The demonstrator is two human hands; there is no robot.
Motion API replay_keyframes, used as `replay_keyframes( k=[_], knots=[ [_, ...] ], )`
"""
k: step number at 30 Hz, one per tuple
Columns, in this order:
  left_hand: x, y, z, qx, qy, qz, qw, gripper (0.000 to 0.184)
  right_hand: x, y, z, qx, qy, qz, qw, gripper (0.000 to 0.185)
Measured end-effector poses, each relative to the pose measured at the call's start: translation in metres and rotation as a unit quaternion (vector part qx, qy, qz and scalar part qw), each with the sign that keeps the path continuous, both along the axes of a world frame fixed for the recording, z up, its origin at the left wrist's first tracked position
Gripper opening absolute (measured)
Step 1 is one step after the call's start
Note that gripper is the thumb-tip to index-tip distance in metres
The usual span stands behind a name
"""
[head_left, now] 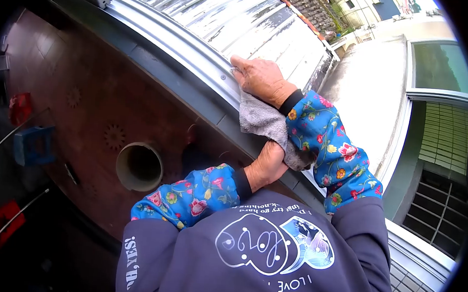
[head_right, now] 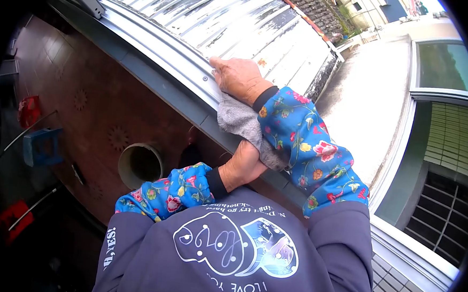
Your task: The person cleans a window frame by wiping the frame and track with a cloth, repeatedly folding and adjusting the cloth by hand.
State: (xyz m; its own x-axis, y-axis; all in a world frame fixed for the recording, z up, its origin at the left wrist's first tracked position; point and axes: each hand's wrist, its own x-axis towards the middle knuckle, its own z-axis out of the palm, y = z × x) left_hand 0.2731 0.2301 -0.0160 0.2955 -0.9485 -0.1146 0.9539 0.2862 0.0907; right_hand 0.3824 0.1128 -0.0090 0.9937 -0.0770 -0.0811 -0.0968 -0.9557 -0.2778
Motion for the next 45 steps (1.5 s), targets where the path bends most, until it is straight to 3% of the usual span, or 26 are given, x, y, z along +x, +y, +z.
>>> replay_keyframes(
  k=[4,9,12,16,19,20,22,25,27,31,34,37,38,41,45],
  knots=[
    [-0.038,-0.001,0.002,-0.039,-0.025,-0.079,0.996,0.053,-0.063,-0.013,0.004,-0.006,0.029,-0.038,0.999,0.019],
    [-0.079,-0.003,0.006,0.017,-0.032,-0.224,0.974,0.055,-0.141,-0.027,0.003,-0.006,0.053,-0.093,0.994,0.020],
    [-0.105,-0.006,0.001,0.055,-0.076,-0.292,0.952,0.043,-0.187,-0.035,0.007,-0.004,0.070,-0.132,0.989,0.020],
    [-0.129,-0.008,0.003,0.045,-0.152,-0.354,0.922,0.048,-0.241,-0.044,0.008,-0.004,0.099,-0.186,0.977,0.019],
    [-0.151,-0.009,0.001,0.034,-0.211,-0.314,0.925,0.050,-0.273,-0.048,0.011,-0.003,0.118,-0.216,0.969,0.019],
    [-0.153,-0.012,-0.002,0.035,-0.208,-0.363,0.908,0.053,-0.282,-0.050,0.012,-0.007,0.126,-0.225,0.966,0.019],
    [-0.188,-0.012,-0.054,-0.072,-0.420,-0.213,0.879,0.050,-0.300,-0.053,0.014,-0.008,0.130,-0.235,0.963,0.019],
    [-0.181,-0.011,-0.048,-0.119,-0.521,-0.230,0.813,0.055,-0.322,-0.056,0.026,-0.001,0.160,-0.255,0.954,0.020],
    [-0.175,-0.011,-0.034,-0.091,-0.509,-0.261,0.815,0.058,-0.335,-0.057,0.032,-0.001,0.191,-0.268,0.944,0.021],
    [-0.155,-0.004,-0.011,-0.035,-0.328,-0.366,0.870,0.060,-0.336,-0.056,0.030,-0.010,0.179,-0.262,0.948,0.018],
    [-0.146,0.000,-0.011,-0.048,-0.436,-0.319,0.840,0.055,-0.317,-0.048,0.023,0.011,0.103,-0.234,0.967,0.018],
    [-0.131,-0.001,-0.005,0.001,-0.403,-0.370,0.837,0.050,-0.276,-0.043,0.011,0.021,0.034,-0.188,0.981,0.017],
    [-0.134,-0.002,-0.012,0.019,-0.326,-0.328,0.886,0.047,-0.260,-0.041,0.007,0.021,0.011,-0.172,0.985,0.016],
    [-0.130,-0.002,-0.016,0.081,-0.246,-0.262,0.930,0.034,-0.227,-0.037,-0.003,0.027,-0.034,-0.142,0.989,0.015],
    [-0.140,-0.002,-0.034,0.058,-0.264,-0.254,0.929,0.034,-0.228,-0.038,0.003,0.040,0.003,-0.163,0.986,0.016]
  ],
)
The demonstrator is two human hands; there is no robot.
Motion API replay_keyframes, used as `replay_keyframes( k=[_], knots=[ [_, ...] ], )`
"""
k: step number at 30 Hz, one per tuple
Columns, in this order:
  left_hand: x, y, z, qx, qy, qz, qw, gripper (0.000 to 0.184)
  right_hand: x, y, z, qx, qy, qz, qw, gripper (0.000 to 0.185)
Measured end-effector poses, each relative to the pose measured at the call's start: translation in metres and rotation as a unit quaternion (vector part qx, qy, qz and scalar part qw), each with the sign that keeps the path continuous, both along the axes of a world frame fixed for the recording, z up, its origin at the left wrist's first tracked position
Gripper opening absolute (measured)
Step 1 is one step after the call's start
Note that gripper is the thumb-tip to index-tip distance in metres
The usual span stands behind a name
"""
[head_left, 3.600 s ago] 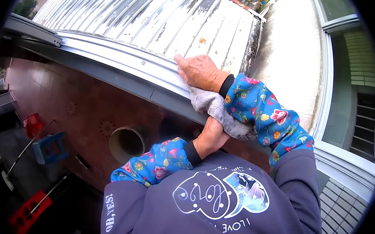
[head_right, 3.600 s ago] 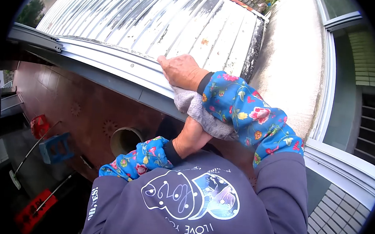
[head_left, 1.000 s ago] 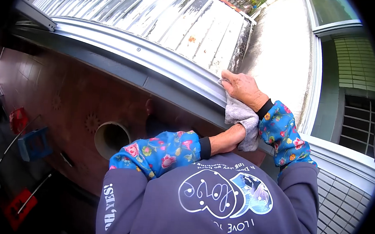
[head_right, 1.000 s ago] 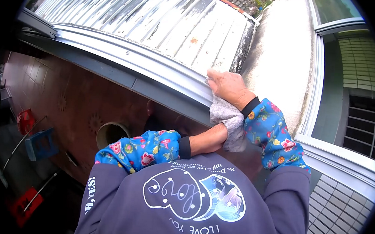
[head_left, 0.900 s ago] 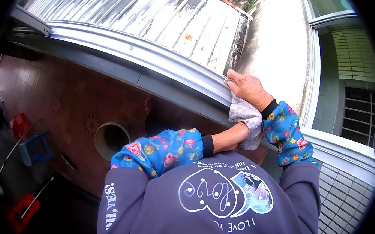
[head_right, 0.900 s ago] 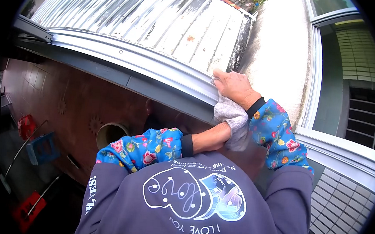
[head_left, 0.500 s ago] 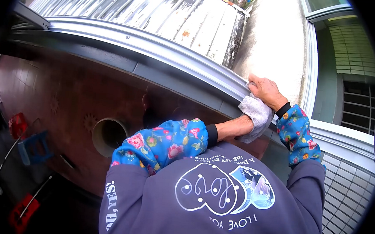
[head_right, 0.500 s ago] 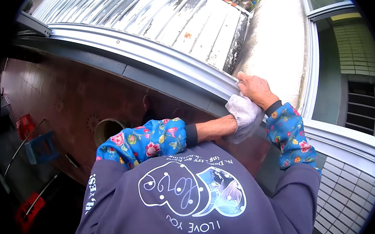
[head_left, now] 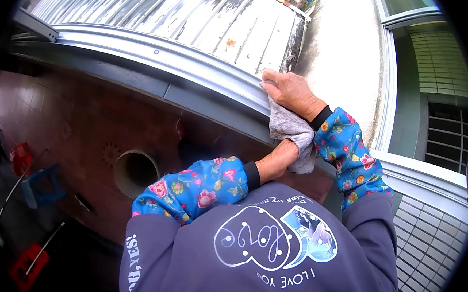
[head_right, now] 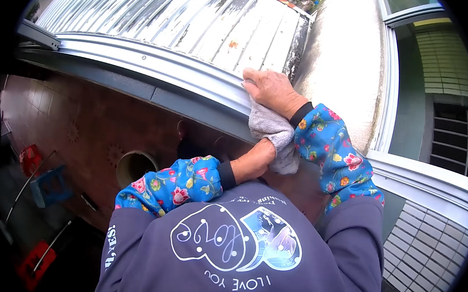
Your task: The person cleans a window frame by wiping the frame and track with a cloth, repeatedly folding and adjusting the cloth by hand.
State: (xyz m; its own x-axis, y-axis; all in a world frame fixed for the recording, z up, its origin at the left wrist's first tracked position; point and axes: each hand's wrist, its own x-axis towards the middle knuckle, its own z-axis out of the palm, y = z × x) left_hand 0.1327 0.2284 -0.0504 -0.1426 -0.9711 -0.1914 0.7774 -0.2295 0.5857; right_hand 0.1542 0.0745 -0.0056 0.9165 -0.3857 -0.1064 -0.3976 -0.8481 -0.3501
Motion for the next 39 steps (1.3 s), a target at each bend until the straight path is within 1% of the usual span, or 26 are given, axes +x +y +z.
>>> replay_keyframes(
  k=[1,4,5,8,9,11,12,13,16,17,18,21,23,24,26,27,30,32,33,34,36,38,39],
  knots=[
    [-0.002,0.001,0.007,-0.023,-0.002,0.014,1.000,0.042,-0.009,-0.002,0.004,0.005,0.013,-0.007,1.000,0.016],
    [0.007,0.004,0.017,-0.100,-0.066,-0.057,0.991,0.050,-0.046,-0.009,0.016,0.020,0.084,-0.039,0.996,0.018],
    [0.008,0.004,0.013,-0.185,-0.137,-0.050,0.972,0.051,-0.060,-0.012,0.021,0.024,0.107,-0.050,0.993,0.018],
    [0.011,0.006,0.023,-0.151,-0.108,-0.077,0.980,0.058,-0.089,-0.020,0.035,0.025,0.172,-0.070,0.982,0.021],
    [0.017,0.007,0.031,-0.104,-0.084,-0.103,0.986,0.055,-0.091,-0.022,0.037,0.023,0.192,-0.073,0.978,0.022],
    [0.029,0.010,0.046,-0.007,-0.033,-0.159,0.987,0.050,-0.088,-0.022,0.040,0.074,0.117,-0.096,0.986,0.023],
    [0.031,0.010,0.045,-0.017,-0.036,-0.163,0.986,0.051,-0.086,-0.019,0.043,0.099,0.080,-0.111,0.986,0.023],
    [0.032,0.011,0.044,-0.027,-0.039,-0.167,0.985,0.051,-0.081,-0.014,0.056,0.200,0.045,-0.166,0.965,0.029],
    [0.033,0.010,0.036,-0.060,-0.051,-0.188,0.979,0.053,-0.088,-0.016,0.061,0.341,-0.052,-0.258,0.902,0.036],
    [0.034,0.007,0.032,-0.073,-0.059,-0.195,0.976,0.054,-0.092,-0.016,0.061,0.372,-0.088,-0.267,0.885,0.043],
    [0.032,0.004,0.029,-0.086,-0.067,-0.203,0.973,0.054,-0.094,-0.013,0.064,0.381,-0.113,-0.275,0.876,0.042],
    [0.014,0.001,0.002,-0.203,-0.197,-0.100,0.954,0.049,-0.103,-0.011,0.062,0.404,-0.192,-0.285,0.847,0.037],
    [-0.016,-0.012,-0.032,-0.183,-0.004,-0.072,0.980,0.048,-0.113,-0.011,0.057,0.440,-0.246,-0.297,0.811,0.036],
    [-0.025,-0.019,-0.034,-0.169,0.092,-0.058,0.980,0.047,-0.117,-0.011,0.055,0.456,-0.275,-0.302,0.791,0.036],
    [-0.035,-0.026,-0.041,-0.157,0.015,-0.027,0.987,0.047,-0.123,-0.010,0.056,0.466,-0.305,-0.309,0.771,0.035],
    [-0.020,-0.028,-0.018,-0.161,-0.157,-0.007,0.974,0.046,-0.125,-0.008,0.057,0.463,-0.317,-0.313,0.766,0.035],
    [0.013,-0.004,0.026,-0.133,-0.137,0.063,0.980,0.062,-0.132,-0.008,0.060,0.446,-0.352,-0.323,0.757,0.035],
    [0.030,0.008,0.039,-0.103,-0.219,0.094,0.966,0.075,-0.137,-0.009,0.062,0.440,-0.377,-0.325,0.747,0.036],
    [0.041,0.007,0.054,-0.077,-0.224,0.084,0.968,0.087,-0.140,-0.010,0.061,0.431,-0.384,-0.325,0.749,0.036],
    [0.037,0.006,0.044,-0.068,-0.120,0.117,0.984,0.087,-0.144,-0.012,0.059,0.422,-0.391,-0.323,0.751,0.036],
    [0.045,0.007,0.032,-0.063,-0.304,0.124,0.942,0.088,-0.147,-0.018,0.057,0.397,-0.390,-0.320,0.767,0.037],
    [0.048,0.004,0.033,-0.090,-0.216,0.171,0.957,0.083,-0.146,-0.018,0.056,0.365,-0.378,-0.308,0.793,0.038],
    [0.050,0.001,0.036,-0.095,-0.184,0.181,0.961,0.081,-0.142,-0.016,0.059,0.371,-0.385,-0.300,0.790,0.040]
  ],
)
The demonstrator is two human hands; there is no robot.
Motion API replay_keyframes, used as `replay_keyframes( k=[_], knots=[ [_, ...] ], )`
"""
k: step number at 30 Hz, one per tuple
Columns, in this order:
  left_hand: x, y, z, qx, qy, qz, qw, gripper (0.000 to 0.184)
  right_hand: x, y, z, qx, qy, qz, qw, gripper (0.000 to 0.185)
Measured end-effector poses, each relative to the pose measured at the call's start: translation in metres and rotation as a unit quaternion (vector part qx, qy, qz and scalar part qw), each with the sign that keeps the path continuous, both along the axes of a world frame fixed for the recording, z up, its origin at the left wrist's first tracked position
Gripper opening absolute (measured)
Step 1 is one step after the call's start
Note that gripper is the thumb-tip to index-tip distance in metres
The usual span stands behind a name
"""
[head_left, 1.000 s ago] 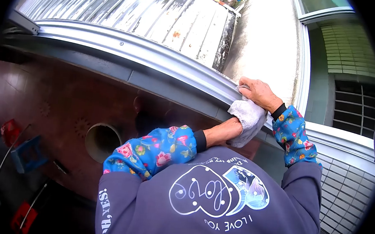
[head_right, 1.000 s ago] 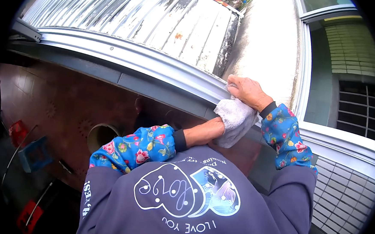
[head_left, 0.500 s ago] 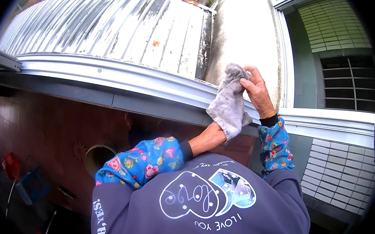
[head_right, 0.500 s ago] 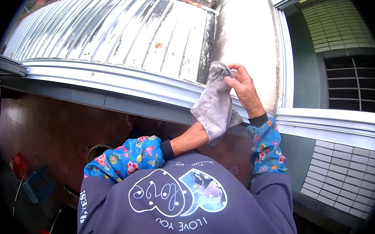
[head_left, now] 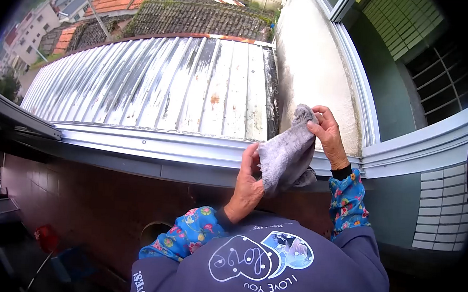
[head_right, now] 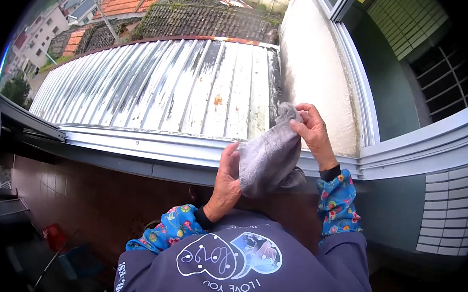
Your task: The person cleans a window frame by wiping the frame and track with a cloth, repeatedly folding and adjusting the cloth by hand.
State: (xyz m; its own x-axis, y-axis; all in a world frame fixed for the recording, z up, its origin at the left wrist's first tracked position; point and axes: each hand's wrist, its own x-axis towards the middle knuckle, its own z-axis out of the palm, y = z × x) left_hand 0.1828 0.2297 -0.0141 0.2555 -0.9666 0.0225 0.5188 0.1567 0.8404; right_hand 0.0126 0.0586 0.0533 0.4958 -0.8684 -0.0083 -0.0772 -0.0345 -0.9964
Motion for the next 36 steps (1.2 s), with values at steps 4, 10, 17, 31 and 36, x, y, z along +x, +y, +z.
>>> replay_keyframes(
  k=[4,10,17,31,36],
  knots=[
    [0.034,-0.009,0.016,-0.053,-0.220,0.001,0.974,0.068,0.010,0.000,0.000,-0.030,-0.024,0.039,0.999,0.047],
    [0.034,-0.031,0.055,-0.099,-0.009,-0.164,0.981,0.057,0.016,0.003,-0.001,-0.180,0.144,0.093,0.969,0.044],
    [0.041,-0.042,0.090,-0.143,0.017,-0.156,0.977,0.066,0.024,0.029,-0.005,-0.148,-0.016,0.080,0.986,0.023],
    [0.067,-0.036,0.063,-0.092,-0.213,0.029,0.972,0.043,0.032,0.037,0.036,-0.230,-0.178,-0.054,0.955,0.010],
    [0.028,-0.038,0.095,-0.158,-0.316,-0.007,0.936,0.041,0.047,0.046,0.058,-0.262,-0.092,0.062,0.959,0.011]
  ],
)
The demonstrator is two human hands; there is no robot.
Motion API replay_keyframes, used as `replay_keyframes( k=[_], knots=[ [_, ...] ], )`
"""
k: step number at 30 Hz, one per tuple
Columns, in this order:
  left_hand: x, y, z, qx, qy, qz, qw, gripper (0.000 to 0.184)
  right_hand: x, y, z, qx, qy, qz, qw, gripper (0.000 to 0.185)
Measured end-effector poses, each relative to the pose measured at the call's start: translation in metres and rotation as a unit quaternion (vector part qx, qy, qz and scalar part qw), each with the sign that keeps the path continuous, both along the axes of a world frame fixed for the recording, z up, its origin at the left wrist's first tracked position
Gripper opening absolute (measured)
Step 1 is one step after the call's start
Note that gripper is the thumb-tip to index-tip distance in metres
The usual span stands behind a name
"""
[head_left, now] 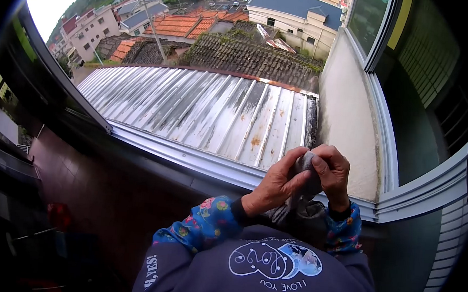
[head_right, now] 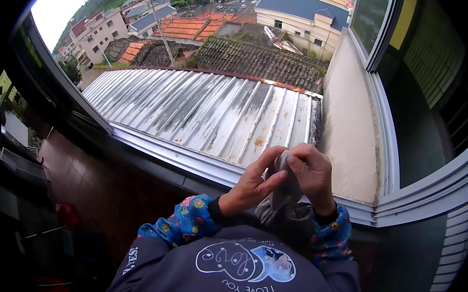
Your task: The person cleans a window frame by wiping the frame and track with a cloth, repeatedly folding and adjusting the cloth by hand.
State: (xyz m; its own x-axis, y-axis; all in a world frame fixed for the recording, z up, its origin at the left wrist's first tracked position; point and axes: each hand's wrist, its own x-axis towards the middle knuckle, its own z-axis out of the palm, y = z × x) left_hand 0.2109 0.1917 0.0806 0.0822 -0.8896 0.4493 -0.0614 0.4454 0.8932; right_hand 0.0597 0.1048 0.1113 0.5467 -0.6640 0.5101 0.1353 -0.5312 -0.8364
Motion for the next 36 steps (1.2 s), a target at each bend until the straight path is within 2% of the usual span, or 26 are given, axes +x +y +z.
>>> replay_keyframes(
  k=[1,4,7,11,14,15,17,18,19,21,24,27,28,29,31,33,35,36],
  knots=[
    [-0.003,0.000,-0.002,0.038,0.040,0.002,0.998,0.038,0.002,-0.002,0.001,-0.015,0.000,0.000,1.000,0.010],
    [0.005,-0.003,0.000,0.043,0.036,-0.003,0.998,0.034,0.006,-0.007,0.002,-0.039,-0.017,-0.003,0.999,0.009],
    [0.010,-0.001,0.023,0.083,-0.027,-0.017,0.996,0.032,0.012,-0.009,-0.001,-0.095,-0.055,-0.006,0.994,0.008],
    [0.017,0.001,0.043,0.093,-0.047,-0.046,0.993,0.031,0.011,-0.018,-0.008,-0.081,-0.075,0.046,0.993,0.008],
    [0.011,0.004,0.036,0.056,-0.011,0.000,0.998,0.023,0.018,-0.018,-0.018,0.108,-0.153,0.149,0.971,0.034],
    [0.008,0.006,0.036,0.043,-0.012,0.026,0.999,0.021,0.020,-0.014,-0.018,0.123,-0.139,0.179,0.966,0.049],
    [0.009,0.003,0.039,-0.073,-0.129,0.137,0.979,0.017,0.022,-0.005,-0.019,0.150,-0.114,0.236,0.953,0.078],
    [0.010,0.000,0.041,-0.131,-0.186,0.188,0.955,0.015,0.021,0.000,-0.027,0.130,-0.065,0.197,0.970,0.111],
    [0.010,-0.001,0.041,-0.187,-0.240,0.237,0.923,0.014,0.014,0.002,-0.029,0.039,0.019,0.171,0.984,0.114],
    [0.009,-0.003,0.034,-0.138,-0.192,0.224,0.946,0.016,0.018,0.007,-0.034,0.082,-0.014,0.163,0.983,0.116],
    [0.013,-0.008,0.024,-0.105,-0.125,0.201,0.966,0.019,0.018,0.012,-0.026,-0.016,0.056,0.096,0.994,0.107],
    [0.020,-0.012,0.015,-0.113,-0.131,0.206,0.963,0.019,0.022,0.014,-0.023,0.008,0.078,0.079,0.994,0.096],
    [0.023,-0.013,0.010,-0.104,-0.115,0.195,0.968,0.020,0.027,0.018,-0.016,0.010,0.071,0.064,0.995,0.081],
    [0.029,-0.014,0.009,-0.128,-0.177,0.223,0.950,0.019,0.031,0.018,-0.016,0.022,0.080,0.060,0.995,0.079],
    [0.036,-0.016,0.014,-0.136,-0.164,0.198,0.957,0.016,0.032,0.016,-0.022,0.045,0.105,0.052,0.992,0.074],
    [0.031,-0.023,0.006,-0.096,-0.005,0.127,0.987,0.013,0.037,0.015,-0.021,0.124,0.119,0.052,0.984,0.067],
    [0.031,-0.027,0.001,-0.050,0.141,0.074,0.986,0.012,0.044,0.015,-0.017,0.164,0.122,0.063,0.977,0.066],
    [0.032,-0.027,0.000,-0.022,0.210,0.057,0.976,0.011,0.049,0.014,-0.022,0.179,0.102,0.081,0.975,0.073]
  ],
)
